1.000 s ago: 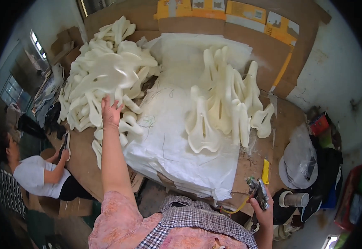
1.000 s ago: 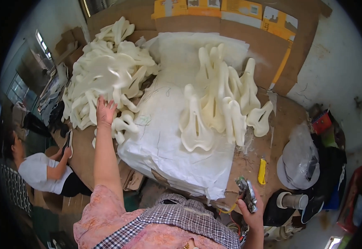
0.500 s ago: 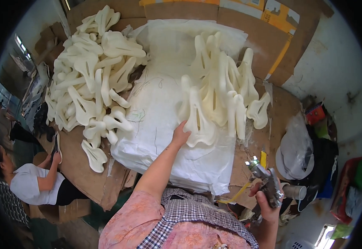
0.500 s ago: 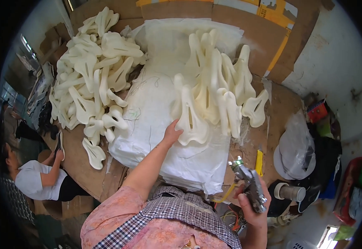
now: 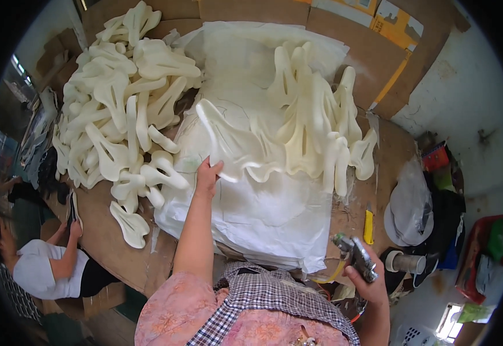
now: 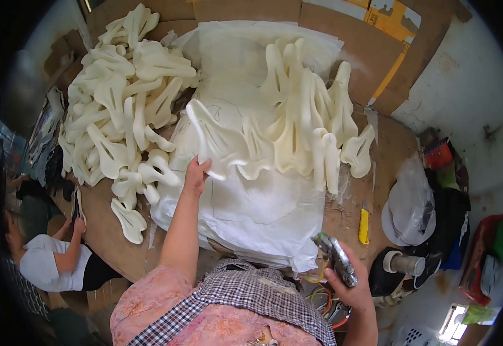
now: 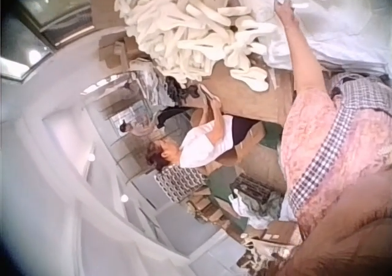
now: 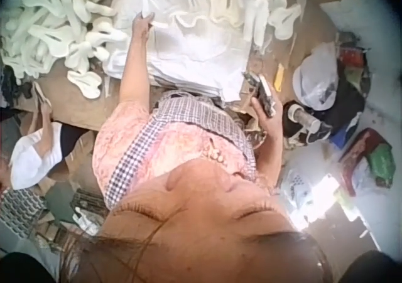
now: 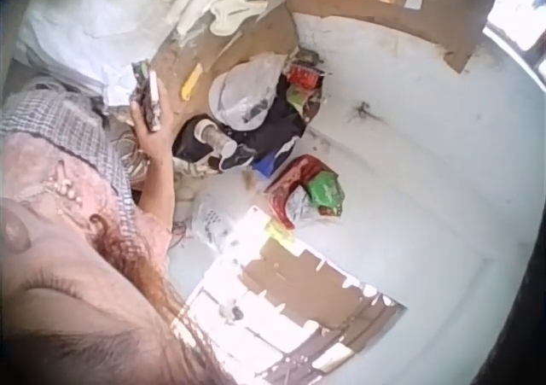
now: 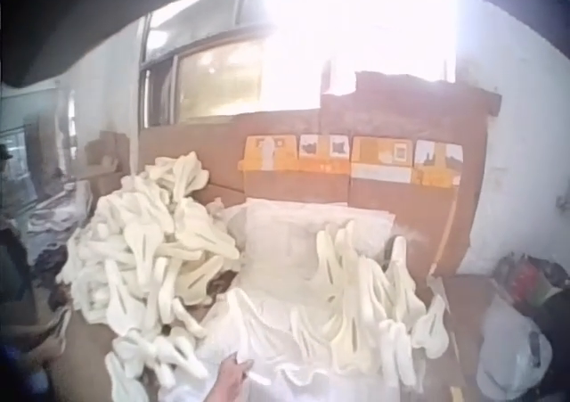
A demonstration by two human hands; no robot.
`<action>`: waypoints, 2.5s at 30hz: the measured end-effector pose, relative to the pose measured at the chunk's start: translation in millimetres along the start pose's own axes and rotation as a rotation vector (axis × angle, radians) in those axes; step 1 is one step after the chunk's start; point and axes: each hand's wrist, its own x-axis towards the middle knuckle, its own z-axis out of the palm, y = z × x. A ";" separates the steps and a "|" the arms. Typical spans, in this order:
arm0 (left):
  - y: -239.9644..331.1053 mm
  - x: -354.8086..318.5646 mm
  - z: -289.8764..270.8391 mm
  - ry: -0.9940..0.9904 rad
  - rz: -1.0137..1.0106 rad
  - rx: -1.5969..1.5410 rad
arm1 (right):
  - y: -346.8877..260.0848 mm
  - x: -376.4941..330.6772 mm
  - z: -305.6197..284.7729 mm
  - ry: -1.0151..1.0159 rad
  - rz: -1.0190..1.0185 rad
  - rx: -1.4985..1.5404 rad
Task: Organizing and packing white foam saddle-shaped parts into sacks and cardboard boxes.
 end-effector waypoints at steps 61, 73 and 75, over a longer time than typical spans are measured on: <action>-65.2 -50.1 232.5 -0.181 0.314 0.688 | 62.7 148.9 0.4 0.115 0.007 -0.190; -27.0 -4.1 27.0 -0.198 -0.136 0.931 | 64.7 147.6 93.8 -0.254 -0.044 0.127; -18.0 6.7 6.5 -0.110 -0.115 0.872 | 64.6 135.1 85.0 -0.249 -0.038 0.186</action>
